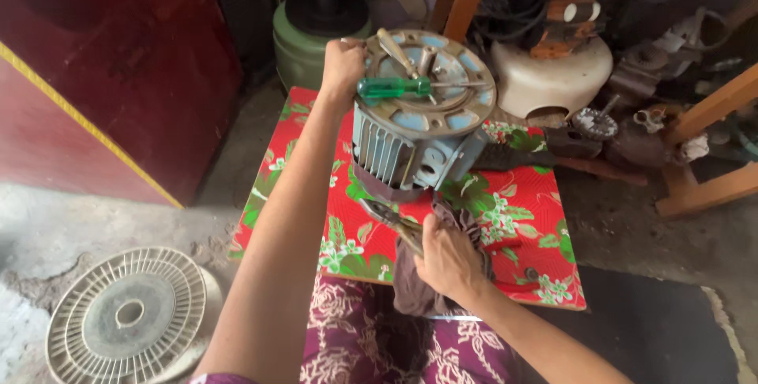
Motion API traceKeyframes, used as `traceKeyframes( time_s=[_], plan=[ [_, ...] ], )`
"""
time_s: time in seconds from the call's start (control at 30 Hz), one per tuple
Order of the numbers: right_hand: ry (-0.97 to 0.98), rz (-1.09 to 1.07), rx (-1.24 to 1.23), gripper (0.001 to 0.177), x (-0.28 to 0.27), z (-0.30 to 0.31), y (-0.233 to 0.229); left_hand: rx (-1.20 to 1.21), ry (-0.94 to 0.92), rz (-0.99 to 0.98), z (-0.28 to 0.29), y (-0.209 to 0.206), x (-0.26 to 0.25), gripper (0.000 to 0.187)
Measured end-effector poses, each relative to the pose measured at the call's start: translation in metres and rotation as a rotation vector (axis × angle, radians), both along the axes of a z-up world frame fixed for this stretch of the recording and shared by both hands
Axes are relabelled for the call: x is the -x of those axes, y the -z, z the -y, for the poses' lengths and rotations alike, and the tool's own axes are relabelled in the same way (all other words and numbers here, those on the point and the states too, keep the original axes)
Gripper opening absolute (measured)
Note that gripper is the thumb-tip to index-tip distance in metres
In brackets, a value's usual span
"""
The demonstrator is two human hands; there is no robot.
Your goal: The person uses a screwdriver and pliers to disassemble and inspect the components of an electric motor sitting on a small table, handling a cloth and various small wires.
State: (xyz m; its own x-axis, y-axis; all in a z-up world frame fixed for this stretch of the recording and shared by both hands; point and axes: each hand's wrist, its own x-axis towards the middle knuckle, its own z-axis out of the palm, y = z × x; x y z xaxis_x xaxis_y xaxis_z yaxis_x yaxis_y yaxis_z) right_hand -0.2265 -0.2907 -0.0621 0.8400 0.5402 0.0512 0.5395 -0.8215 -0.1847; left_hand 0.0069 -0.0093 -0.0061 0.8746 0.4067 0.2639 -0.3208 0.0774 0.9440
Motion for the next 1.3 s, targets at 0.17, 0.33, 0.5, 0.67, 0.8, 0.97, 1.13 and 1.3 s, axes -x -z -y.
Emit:
traceKeyframes(
  time_s=[0.17,0.33,0.5,0.67,0.8,0.97,1.13,1.3],
  plan=[
    [-0.126,0.155,-0.100,0.035,0.003,0.002,0.000,0.054,0.052,-0.020,0.003,0.011,0.001,0.020],
    [0.107,-0.126,0.034,0.033,-0.016,0.012,-0.012,0.022,0.023,-0.044,0.002,0.013,-0.003,0.024],
    [-0.040,-0.011,-0.061,0.037,0.009,0.008,-0.003,0.036,0.018,-0.033,0.005,0.012,0.000,0.022],
    [0.088,-0.240,0.109,0.038,0.001,0.003,-0.012,0.064,0.030,-0.072,0.005,0.005,0.008,0.021],
    [0.002,0.014,-0.041,0.046,-0.008,0.005,-0.003,0.027,0.027,0.039,-0.003,0.004,-0.002,0.019],
    [-0.050,-0.064,0.233,0.037,-0.032,0.026,0.013,0.002,-0.005,-0.063,0.003,0.007,0.003,0.022],
    [-0.231,0.009,0.240,0.072,-0.033,0.041,-0.023,-0.016,-0.014,-0.023,0.005,0.008,0.003,0.022],
    [-0.265,0.207,-0.515,0.010,-0.061,0.040,-0.168,0.047,0.029,-0.028,0.004,0.009,0.004,0.024]
  ],
)
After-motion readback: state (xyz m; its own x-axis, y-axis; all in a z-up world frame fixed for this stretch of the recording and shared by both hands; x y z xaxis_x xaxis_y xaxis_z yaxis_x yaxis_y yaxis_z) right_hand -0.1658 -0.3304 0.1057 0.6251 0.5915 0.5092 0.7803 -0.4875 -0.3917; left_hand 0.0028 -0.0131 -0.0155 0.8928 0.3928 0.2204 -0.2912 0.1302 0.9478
